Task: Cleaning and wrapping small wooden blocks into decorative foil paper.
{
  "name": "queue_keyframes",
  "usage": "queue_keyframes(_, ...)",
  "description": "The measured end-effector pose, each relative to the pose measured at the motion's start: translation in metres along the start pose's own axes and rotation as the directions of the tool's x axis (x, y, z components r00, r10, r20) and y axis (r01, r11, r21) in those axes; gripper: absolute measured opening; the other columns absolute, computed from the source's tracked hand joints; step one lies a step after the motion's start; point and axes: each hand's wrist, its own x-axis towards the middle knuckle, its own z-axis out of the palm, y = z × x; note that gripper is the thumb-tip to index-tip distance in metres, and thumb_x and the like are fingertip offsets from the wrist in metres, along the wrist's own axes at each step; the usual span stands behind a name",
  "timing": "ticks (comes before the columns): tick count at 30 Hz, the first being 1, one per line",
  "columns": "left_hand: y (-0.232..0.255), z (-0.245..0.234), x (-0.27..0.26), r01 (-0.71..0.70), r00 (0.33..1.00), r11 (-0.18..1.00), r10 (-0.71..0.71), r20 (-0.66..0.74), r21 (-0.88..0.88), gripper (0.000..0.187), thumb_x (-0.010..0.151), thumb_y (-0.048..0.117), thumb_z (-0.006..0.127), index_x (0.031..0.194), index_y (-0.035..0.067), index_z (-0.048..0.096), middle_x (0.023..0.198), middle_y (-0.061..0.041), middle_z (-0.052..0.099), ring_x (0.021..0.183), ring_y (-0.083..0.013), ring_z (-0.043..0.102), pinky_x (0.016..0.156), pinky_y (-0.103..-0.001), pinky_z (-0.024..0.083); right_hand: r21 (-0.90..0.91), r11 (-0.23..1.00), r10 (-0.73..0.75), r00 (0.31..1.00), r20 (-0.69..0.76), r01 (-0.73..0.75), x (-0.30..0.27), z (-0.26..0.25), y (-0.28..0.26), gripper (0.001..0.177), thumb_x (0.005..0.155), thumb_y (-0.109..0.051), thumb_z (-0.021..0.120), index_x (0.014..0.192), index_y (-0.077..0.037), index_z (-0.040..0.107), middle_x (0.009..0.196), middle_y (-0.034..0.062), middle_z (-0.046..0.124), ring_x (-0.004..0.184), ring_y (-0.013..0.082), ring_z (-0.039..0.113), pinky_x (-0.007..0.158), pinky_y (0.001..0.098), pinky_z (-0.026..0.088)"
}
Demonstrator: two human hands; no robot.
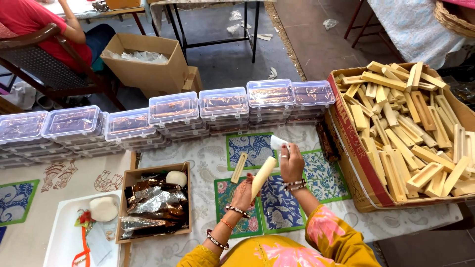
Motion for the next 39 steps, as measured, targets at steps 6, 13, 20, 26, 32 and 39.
queue_keyframes(6,-0.063,0.01,0.04,-0.075,0.997,0.894,0.077,-0.013,-0.443,0.094,0.101,0.082,0.026,0.124,0.005,0.074,0.082,0.003,0.069,0.066,-0.0031,0.06,0.055,-0.021,0.047,0.035,0.786,-0.618,0.786,0.008,0.618,-0.075,-0.012,-0.087,0.031,0.096,-0.016,0.057,0.123,-0.002,0.063,0.127,0.0191,0.068,0.119,0.0368,0.064,0.1,0.0496,0.055)
queue_keyframes(13,-0.019,0.006,0.001,-0.081,0.996,0.995,0.083,0.03,-0.064,0.068,0.101,0.066,0.036,0.1,0.006,0.069,0.062,-0.001,0.065,0.044,-0.0123,0.057,0.039,-0.027,0.045,-0.201,0.826,-0.522,0.849,0.083,0.527,-0.033,0.002,-0.039,0.018,0.085,-0.016,0.062,0.1,-0.007,0.068,0.116,0.0087,0.072,0.124,0.0344,0.064,0.105,0.0532,0.047)
queue_keyframes(20,-0.027,-0.001,0.014,-0.054,0.988,0.912,0.107,0.109,-0.407,0.044,0.103,0.046,0.047,0.129,0.013,0.06,0.07,-0.004,0.065,0.048,-0.0107,0.058,0.038,-0.028,0.045,0.308,0.928,0.202,0.978,0.056,-0.209,-0.03,0.003,-0.015,0.026,0.108,-0.018,0.05,0.129,-0.009,0.062,0.113,0.0181,0.075,0.094,0.0297,0.072,0.074,0.037,0.057)
queue_keyframes(26,-0.078,0.008,0.054,0.056,0.993,0.78,0.023,0.117,-0.624,0.067,0.107,0.058,0.032,0.147,0.011,0.056,0.098,-0.005,0.07,0.074,-0.0092,0.069,0.059,-0.024,0.056,0.093,0.864,-0.496,0.868,0.003,0.494,-0.099,-0.019,-0.094,0.039,0.095,-0.008,0.054,0.134,-0.012,0.054,0.14,0.0159,0.062,0.126,0.0361,0.063,0.101,0.0511,0.047)
queue_keyframes(32,-0.05,0.007,0.021,0.019,0.988,0.908,0.048,0.148,-0.418,0.07,0.106,0.065,0.034,0.137,0.01,0.064,0.087,-0.004,0.07,0.065,-0.0095,0.065,0.054,-0.025,0.051,-0.173,0.828,-0.537,0.843,0.032,0.534,-0.06,-0.017,-0.067,0.01,0.091,-0.015,0.062,0.099,-0.009,0.059,0.134,0.0177,0.064,0.138,0.043,0.049,0.119,0.0518,0.033)
queue_keyframes(39,-0.017,0.003,0.002,-0.098,0.975,0.953,0.149,0.163,-0.288,0.048,0.11,0.044,0.037,0.124,0.007,0.064,0.07,-0.007,0.063,0.048,-0.0135,0.057,0.042,-0.029,0.045,0.539,0.685,0.483,0.859,0.167,-0.49,-0.009,0.01,0.027,0.031,0.107,-0.028,0.05,0.11,-0.001,0.066,0.096,0.0173,0.074,0.079,0.022,0.071,0.067,0.0348,0.057)
